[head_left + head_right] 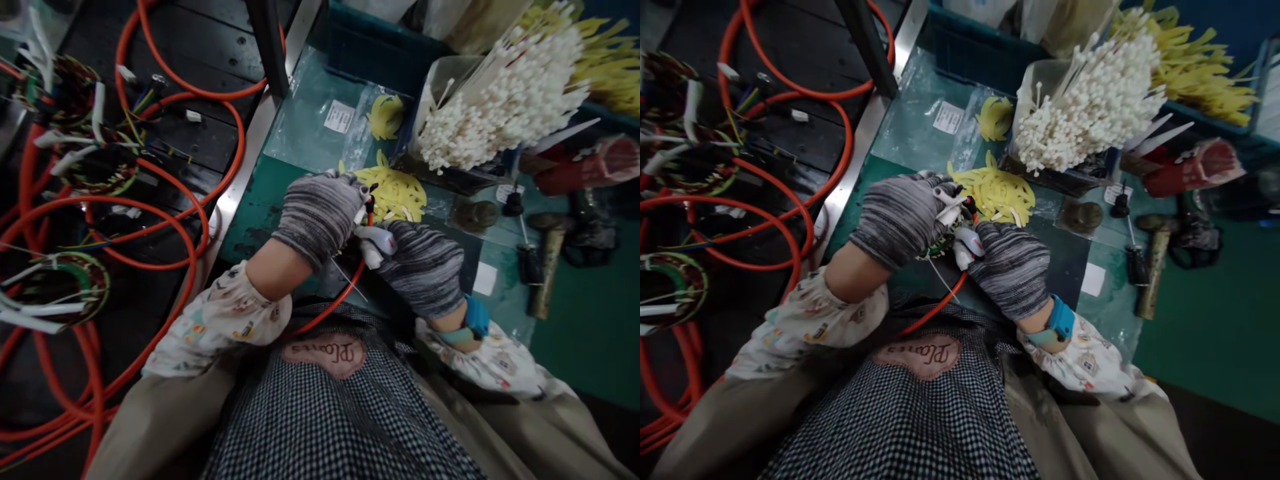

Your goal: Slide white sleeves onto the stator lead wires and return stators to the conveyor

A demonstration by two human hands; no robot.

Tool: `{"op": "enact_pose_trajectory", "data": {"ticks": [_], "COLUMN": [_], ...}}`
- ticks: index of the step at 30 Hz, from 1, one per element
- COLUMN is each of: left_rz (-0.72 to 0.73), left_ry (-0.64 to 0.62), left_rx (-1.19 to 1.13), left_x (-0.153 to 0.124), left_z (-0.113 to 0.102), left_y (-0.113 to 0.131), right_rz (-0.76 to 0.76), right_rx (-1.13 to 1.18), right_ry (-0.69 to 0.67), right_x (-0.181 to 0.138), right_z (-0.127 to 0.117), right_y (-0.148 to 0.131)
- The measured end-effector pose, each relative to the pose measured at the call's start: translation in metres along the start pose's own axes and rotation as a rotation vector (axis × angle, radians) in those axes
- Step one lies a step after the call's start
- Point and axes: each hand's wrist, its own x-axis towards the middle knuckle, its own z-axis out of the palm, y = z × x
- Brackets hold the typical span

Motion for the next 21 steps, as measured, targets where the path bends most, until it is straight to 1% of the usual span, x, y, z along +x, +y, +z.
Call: {"op": "enact_pose_trajectory", "data": {"ticks": [2, 4, 7, 10, 13, 15, 18, 19, 21], "left_rz": [-0.058, -0.063, -0.074, -0.073, -0.036, 0.009, 0.046, 0.039, 0.041], "left_ry": [-0.071, -0.131, -0.15, -0.092, 0.038, 0.112, 0.15, 0.159, 0.198], "left_rx": [0.062, 0.146, 0.185, 0.145, 0.128, 0.139, 0.162, 0.161, 0.114], "left_x": [0.014, 0.024, 0.029, 0.025, 0.013, 0.002, -0.018, -0.024, -0.038], "left_z": [-0.004, -0.009, -0.012, -0.002, 0.014, 0.022, 0.023, 0.021, 0.016], "left_y": [0.004, 0.008, 0.011, 0.008, 0.003, 0.001, -0.002, -0.003, -0.008], "right_rz": [0.029, 0.035, 0.028, 0.052, 0.141, 0.244, 0.367, 0.37, 0.334], "right_rx": [0.033, 0.036, -0.006, -0.003, 0.111, 0.198, 0.192, 0.164, 0.13], "right_ry": [0.002, 0.011, 0.044, 0.103, 0.19, 0.277, 0.456, 0.541, 0.574], "right_x": [0.005, 0.008, 0.005, -0.006, -0.022, -0.029, -0.026, -0.021, -0.01], "right_z": [0.005, 0.011, 0.017, 0.015, 0.006, -0.004, -0.024, -0.03, -0.039], "right_y": [0.001, 0.001, 0.0, -0.001, 0.007, 0.023, 0.067, 0.084, 0.117]}}
